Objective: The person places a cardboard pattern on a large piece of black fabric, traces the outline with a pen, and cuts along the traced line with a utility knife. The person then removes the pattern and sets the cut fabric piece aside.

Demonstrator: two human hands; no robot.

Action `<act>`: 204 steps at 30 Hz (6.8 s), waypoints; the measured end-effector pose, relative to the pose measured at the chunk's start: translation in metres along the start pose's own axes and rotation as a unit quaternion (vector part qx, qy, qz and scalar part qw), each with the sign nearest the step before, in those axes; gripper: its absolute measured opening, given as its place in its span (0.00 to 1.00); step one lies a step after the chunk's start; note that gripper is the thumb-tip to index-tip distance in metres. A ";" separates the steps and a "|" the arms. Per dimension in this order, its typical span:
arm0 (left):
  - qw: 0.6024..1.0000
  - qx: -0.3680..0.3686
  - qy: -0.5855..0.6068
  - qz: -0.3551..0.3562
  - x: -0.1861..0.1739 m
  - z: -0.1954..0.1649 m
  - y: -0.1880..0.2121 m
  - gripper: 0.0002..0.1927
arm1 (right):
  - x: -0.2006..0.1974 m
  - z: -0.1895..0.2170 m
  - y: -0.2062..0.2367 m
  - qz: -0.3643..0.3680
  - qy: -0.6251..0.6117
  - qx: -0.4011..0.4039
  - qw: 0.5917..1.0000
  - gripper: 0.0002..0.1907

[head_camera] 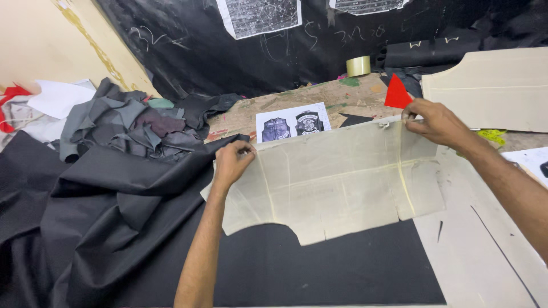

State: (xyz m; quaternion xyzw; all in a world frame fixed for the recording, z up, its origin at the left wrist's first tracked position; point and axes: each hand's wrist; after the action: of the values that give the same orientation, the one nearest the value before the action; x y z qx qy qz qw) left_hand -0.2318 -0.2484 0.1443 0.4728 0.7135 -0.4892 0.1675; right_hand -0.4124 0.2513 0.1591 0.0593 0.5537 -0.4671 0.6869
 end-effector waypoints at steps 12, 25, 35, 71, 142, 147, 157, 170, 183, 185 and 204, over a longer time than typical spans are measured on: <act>0.962 0.149 -0.154 -0.167 -0.055 -0.108 0.098 0.05 | -0.071 0.044 0.128 -0.174 0.175 -0.184 0.951 0.06; 0.918 0.166 -0.349 -0.090 0.050 -0.101 0.347 0.09 | 0.072 0.042 0.354 0.042 0.107 -0.234 0.965 0.14; 0.928 0.116 -0.349 -0.057 0.057 -0.102 0.379 0.07 | 0.090 0.057 0.375 0.054 0.070 -0.213 0.973 0.12; 0.941 0.071 -0.325 -0.063 0.047 -0.116 0.344 0.06 | 0.083 0.059 0.346 0.102 0.159 -0.138 0.972 0.14; 0.942 0.035 -0.329 -0.056 0.065 -0.101 0.355 0.07 | 0.105 0.047 0.369 0.115 0.129 -0.116 0.978 0.20; 0.941 0.059 -0.332 -0.029 0.065 -0.091 0.359 0.10 | 0.116 0.039 0.378 0.142 0.173 -0.137 0.965 0.24; 0.951 0.063 -0.302 0.003 0.067 -0.083 0.366 0.14 | 0.112 0.058 0.391 0.122 0.174 -0.052 0.976 0.25; 0.957 0.043 -0.264 0.109 0.048 -0.091 0.326 0.06 | 0.116 0.062 0.381 0.224 0.190 -0.008 0.956 0.25; 0.844 -0.229 -0.377 0.306 0.113 -0.161 0.239 0.59 | 0.098 0.080 0.308 0.421 0.152 0.237 0.862 0.14; 0.818 -0.239 -0.397 0.340 0.119 -0.167 0.236 0.62 | 0.100 0.079 0.289 0.435 0.085 0.234 0.865 0.16; 0.748 -0.157 -0.476 0.434 0.123 -0.163 0.231 0.57 | 0.252 0.166 0.180 0.144 0.102 0.053 0.983 0.45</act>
State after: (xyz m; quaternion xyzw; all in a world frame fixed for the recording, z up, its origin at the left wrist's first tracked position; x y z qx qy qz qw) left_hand -0.0627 -0.0284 0.0089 0.4042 0.3257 -0.4061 0.7520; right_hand -0.1805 0.1077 -0.0618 0.2220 0.5809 -0.3832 0.6829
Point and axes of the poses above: each hand's wrist, its own y-axis away from the middle knuckle, its own x-axis out of the palm, z = x × y, and after that the axes turned 3 degrees about -y, right-handed
